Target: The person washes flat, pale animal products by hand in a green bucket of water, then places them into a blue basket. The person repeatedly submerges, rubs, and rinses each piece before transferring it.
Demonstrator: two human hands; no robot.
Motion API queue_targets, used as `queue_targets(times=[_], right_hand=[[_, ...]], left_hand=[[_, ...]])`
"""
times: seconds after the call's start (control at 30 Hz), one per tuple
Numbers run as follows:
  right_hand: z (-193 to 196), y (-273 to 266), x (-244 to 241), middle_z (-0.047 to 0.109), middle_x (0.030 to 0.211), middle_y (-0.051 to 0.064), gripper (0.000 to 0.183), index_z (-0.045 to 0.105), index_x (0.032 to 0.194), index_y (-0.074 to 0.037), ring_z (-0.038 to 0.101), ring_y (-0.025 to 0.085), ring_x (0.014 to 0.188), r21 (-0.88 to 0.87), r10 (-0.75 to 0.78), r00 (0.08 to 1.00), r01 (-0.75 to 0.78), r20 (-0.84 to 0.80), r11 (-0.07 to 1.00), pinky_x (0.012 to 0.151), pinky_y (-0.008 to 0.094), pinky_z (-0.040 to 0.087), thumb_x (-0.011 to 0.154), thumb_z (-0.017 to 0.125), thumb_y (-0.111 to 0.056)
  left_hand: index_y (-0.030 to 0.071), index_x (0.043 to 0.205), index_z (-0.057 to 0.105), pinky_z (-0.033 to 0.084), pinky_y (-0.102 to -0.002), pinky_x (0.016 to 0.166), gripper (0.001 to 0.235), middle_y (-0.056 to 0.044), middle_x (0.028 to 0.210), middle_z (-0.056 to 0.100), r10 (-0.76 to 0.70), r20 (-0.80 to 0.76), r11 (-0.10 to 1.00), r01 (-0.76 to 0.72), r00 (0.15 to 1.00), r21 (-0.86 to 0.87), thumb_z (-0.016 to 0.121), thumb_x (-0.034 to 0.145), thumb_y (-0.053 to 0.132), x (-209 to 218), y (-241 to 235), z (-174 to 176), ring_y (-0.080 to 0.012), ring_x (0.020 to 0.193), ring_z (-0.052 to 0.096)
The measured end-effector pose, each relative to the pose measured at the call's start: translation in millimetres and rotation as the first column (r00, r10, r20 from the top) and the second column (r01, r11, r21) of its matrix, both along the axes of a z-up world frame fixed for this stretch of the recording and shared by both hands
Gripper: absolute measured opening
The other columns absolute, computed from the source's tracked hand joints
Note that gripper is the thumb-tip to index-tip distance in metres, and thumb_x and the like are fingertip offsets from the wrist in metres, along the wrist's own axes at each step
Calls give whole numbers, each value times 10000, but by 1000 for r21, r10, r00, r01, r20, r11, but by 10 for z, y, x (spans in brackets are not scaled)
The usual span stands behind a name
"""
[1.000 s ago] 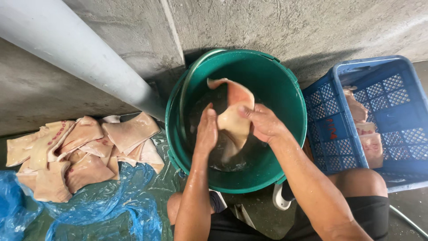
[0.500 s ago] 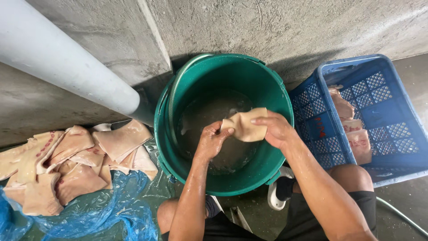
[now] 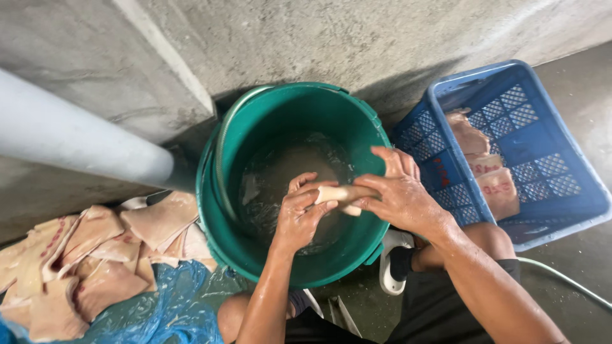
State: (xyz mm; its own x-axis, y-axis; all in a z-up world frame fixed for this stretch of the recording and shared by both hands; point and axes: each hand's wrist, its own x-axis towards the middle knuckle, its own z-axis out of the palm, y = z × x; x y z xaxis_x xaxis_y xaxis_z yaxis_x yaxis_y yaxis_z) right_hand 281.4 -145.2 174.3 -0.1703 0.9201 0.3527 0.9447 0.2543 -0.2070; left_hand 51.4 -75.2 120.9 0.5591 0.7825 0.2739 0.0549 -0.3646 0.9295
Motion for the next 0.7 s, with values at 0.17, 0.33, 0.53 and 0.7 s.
queue_targets(times=[0.17,0.33,0.53,0.7], right_hand=[[151,-105,129,742,1071,161,326,688,1165,-39,720,336,973,-298,-13,872,-153,-489,942,803,406,582,876,732,-183],[244,-426,379,778,1002,129,264,681,1156,-44,795,262,870,-263,-150,762,-28,-630,964,717,338,625,900,709,-103],[574,-722,1116,774,982,92,312,655,1176,1,773,179,848,-249,-338,724,232,-602,940,704,309,596,891,723,-107],[678,-977,1955,722,893,89,281,647,1177,10,692,147,751,-39,-533,701,588,-473,808,683,280,525,959,748,-136]], left_hand=[[43,1082,680,589,-369,927,261,-124,1220,749,-56,277,930,151,959,-335,801,884,162,148,-118,252,-216,1085,716],[78,1288,475,597,-373,943,811,-82,1206,714,-169,-34,856,129,985,-500,919,616,167,373,-18,420,-163,1134,694],[70,1285,679,575,-392,983,486,-102,1185,779,-501,-121,817,422,857,-393,839,830,134,1221,259,520,-212,1134,728],[66,1289,638,548,-352,945,388,-77,1134,751,-664,-56,686,578,745,-443,690,927,197,2400,422,579,-156,1060,683]])
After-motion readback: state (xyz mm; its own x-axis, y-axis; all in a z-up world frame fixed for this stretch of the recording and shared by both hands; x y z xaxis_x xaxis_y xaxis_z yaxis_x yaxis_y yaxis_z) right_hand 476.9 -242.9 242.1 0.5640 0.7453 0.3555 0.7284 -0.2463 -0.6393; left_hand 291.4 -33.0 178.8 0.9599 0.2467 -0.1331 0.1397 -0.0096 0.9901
